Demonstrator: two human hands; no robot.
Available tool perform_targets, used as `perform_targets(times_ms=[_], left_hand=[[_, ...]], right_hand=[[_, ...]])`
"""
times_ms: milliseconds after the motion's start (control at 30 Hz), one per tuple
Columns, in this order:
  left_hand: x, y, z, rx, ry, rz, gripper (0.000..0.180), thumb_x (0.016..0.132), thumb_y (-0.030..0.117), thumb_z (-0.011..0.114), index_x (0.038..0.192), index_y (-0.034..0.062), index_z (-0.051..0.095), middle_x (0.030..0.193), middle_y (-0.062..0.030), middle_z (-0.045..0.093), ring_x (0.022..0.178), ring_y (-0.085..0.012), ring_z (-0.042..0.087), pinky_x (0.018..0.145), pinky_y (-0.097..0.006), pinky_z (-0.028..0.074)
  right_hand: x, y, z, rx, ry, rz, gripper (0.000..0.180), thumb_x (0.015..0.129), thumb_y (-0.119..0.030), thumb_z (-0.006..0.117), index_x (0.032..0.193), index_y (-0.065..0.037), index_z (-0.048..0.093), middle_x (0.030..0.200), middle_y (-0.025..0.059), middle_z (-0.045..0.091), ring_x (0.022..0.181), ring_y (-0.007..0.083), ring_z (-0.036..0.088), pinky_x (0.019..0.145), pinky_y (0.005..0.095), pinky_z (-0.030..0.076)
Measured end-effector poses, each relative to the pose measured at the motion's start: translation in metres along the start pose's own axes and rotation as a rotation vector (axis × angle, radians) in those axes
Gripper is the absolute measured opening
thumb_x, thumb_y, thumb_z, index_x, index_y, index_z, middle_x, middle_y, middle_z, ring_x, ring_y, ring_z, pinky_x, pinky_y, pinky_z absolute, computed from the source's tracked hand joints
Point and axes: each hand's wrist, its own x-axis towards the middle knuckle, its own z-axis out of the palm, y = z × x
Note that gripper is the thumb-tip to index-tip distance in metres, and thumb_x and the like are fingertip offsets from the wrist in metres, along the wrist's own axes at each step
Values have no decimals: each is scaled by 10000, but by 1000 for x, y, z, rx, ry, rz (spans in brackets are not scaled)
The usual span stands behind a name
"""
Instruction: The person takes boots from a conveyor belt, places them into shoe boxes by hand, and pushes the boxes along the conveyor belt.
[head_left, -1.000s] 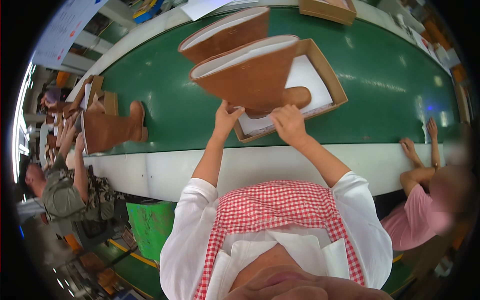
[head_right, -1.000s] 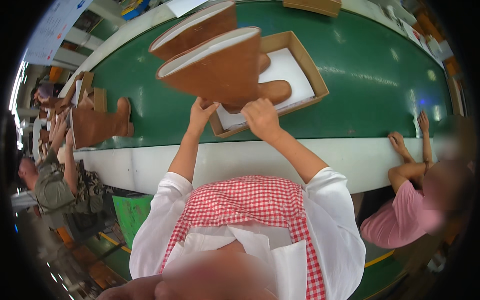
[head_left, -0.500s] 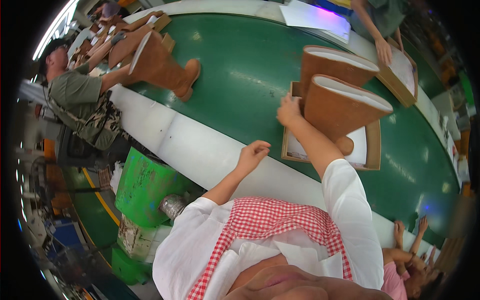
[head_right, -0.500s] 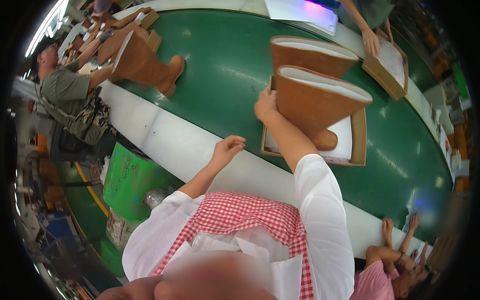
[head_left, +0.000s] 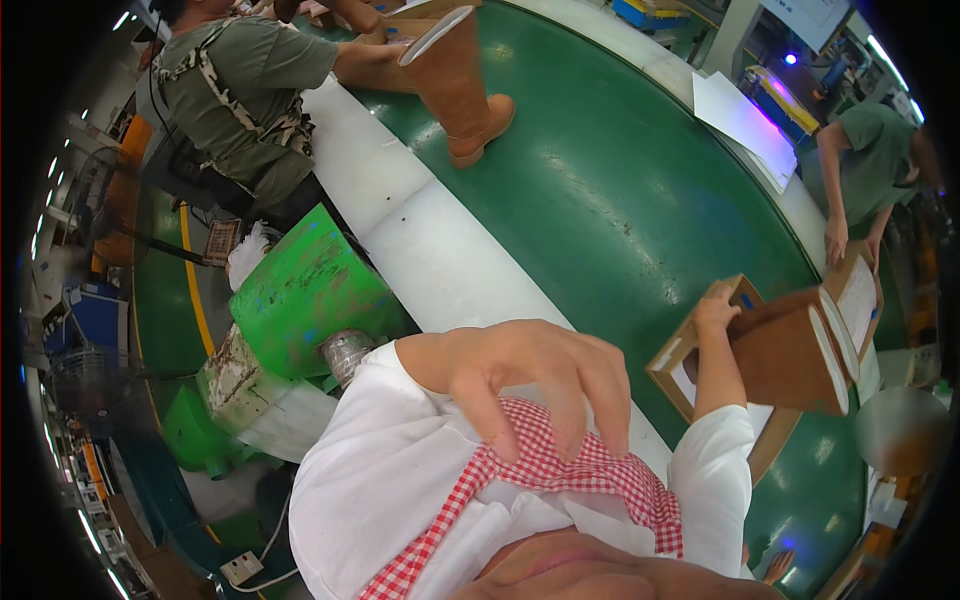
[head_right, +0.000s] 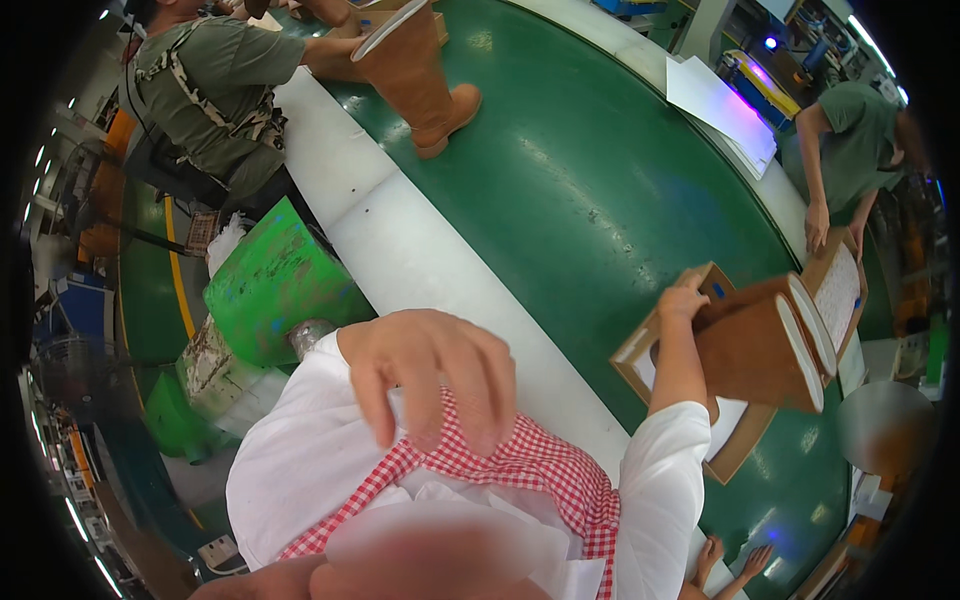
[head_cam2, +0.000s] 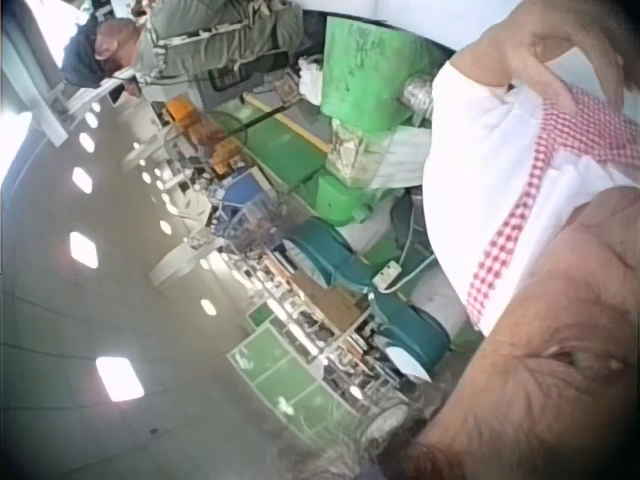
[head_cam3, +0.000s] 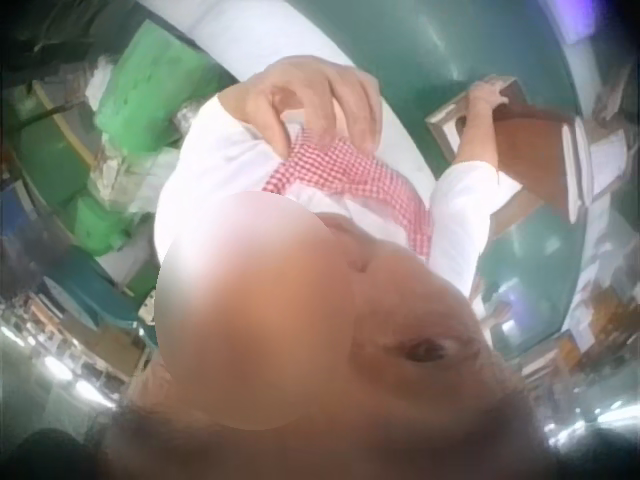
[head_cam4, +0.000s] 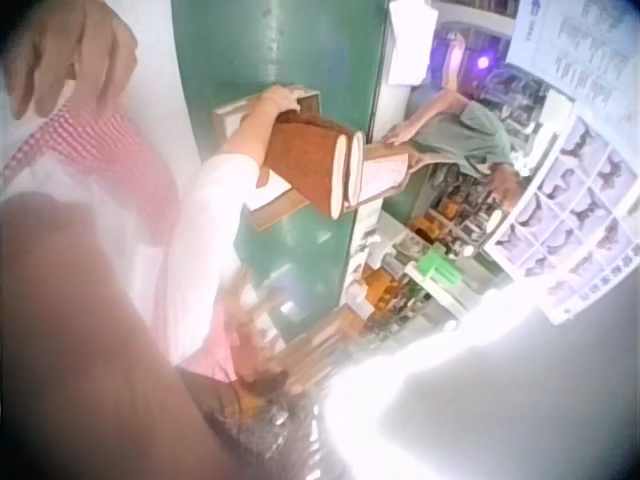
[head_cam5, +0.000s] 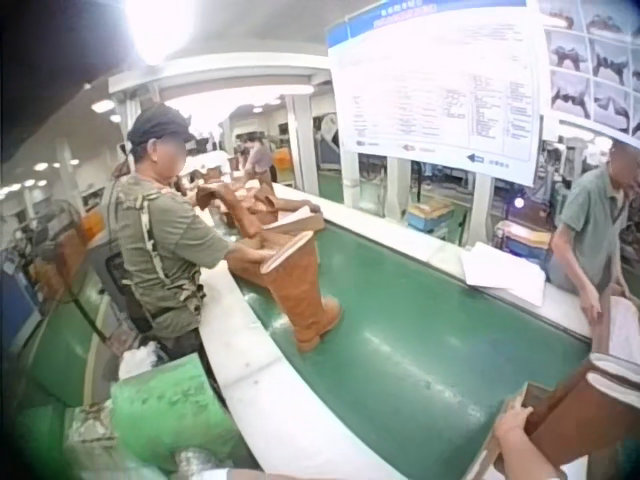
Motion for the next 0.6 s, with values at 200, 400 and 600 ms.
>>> perform_targets(times_ms=[200, 400, 600], left_hand=[[31, 24, 11, -203, -97, 329, 267, 844, 354, 603, 928, 107, 661, 1146, -168, 569, 963, -299, 510, 813, -348, 410], [49, 28, 12, -159, -111, 420, 288, 863, 398, 564, 894, 130, 663, 1101, -145, 590, 948, -289, 482, 786, -345, 411], [53, 27, 13, -140, -73, 399, 306, 859, 421, 560, 853, 131, 659, 1087, -116, 604, 910, -290, 483, 761, -347, 415]], right_hand=[[-25, 101, 80, -18, -149, 174, 416, 897, -250, 431, 1301, -171, 496, 1500, 35, 197, 1387, 262, 110, 840, 684, 346], [-58, 164, 102, -145, -279, 245, 364, 901, -245, 423, 1220, -153, 573, 1453, 59, 296, 1378, 265, 135, 817, 617, 377], [-67, 150, 108, -424, -305, 211, 321, 894, -255, 444, 1146, -169, 622, 1282, 71, 510, 1275, 252, 356, 915, 597, 308]])
